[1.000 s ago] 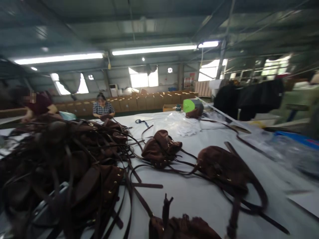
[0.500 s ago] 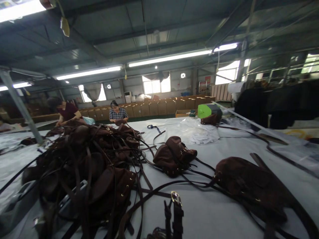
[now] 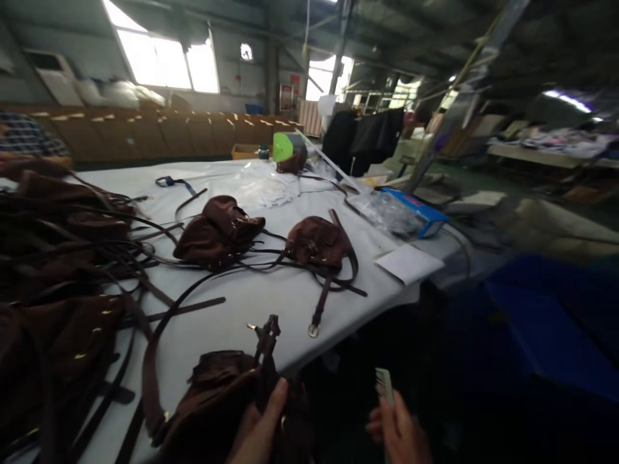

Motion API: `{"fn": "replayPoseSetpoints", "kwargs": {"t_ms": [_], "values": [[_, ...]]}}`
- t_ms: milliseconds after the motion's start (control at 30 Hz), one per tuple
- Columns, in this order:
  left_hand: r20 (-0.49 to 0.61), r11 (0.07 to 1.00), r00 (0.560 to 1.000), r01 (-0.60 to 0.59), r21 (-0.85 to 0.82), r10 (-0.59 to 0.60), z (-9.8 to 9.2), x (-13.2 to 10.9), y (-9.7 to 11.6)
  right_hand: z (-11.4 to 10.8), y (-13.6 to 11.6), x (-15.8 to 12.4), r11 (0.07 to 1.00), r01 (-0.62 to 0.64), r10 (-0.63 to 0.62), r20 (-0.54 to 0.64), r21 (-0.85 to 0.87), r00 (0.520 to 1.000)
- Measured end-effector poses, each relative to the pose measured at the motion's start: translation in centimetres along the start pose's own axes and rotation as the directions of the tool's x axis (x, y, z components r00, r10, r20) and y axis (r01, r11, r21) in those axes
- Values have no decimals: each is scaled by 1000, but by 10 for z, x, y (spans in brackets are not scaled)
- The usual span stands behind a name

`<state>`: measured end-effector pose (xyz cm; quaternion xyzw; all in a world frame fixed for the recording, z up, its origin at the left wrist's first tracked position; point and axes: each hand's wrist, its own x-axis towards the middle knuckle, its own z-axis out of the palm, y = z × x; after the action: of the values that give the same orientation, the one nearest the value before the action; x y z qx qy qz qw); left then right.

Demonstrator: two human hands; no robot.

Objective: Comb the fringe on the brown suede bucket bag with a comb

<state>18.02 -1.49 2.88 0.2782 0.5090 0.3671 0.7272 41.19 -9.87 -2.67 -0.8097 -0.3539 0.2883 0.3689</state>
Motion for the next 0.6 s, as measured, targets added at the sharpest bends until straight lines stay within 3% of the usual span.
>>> {"fn": "replayPoseSetpoints", "kwargs": {"t_ms": [67, 100, 167, 233, 267, 300, 400, 600], "values": [[-60, 995, 996, -55, 86, 60, 4, 0, -11, 4, -17, -12, 976, 186, -180, 59, -117, 982], [-71, 991, 994, -72, 117, 80, 5, 0, -16, 10, -28, -19, 937, 317, -299, 132, -147, 945], [-89, 985, 991, -85, 152, 99, 4, -2, -23, 29, -48, -33, 786, 597, -539, 297, -157, 788], [-120, 982, 987, -84, 171, 105, -1, -2, -29, 50, -55, -39, 583, 782, -665, 426, -218, 614], [-138, 979, 984, -87, 183, 113, -5, -3, -31, 59, -53, -38, 495, 812, -668, 463, -308, 583], [-152, 976, 981, -91, 199, 123, -8, -3, -33, 67, -48, -35, 425, 800, -648, 475, -422, 595], [-166, 965, 977, -92, 246, 135, -15, -6, -37, 79, -27, -18, 311, 658, -550, 434, -686, 713], [-149, 920, 985, -21, 391, 86, -7, -10, -37, 77, -16, 0, 360, 500, -389, 360, -788, 848]]}}
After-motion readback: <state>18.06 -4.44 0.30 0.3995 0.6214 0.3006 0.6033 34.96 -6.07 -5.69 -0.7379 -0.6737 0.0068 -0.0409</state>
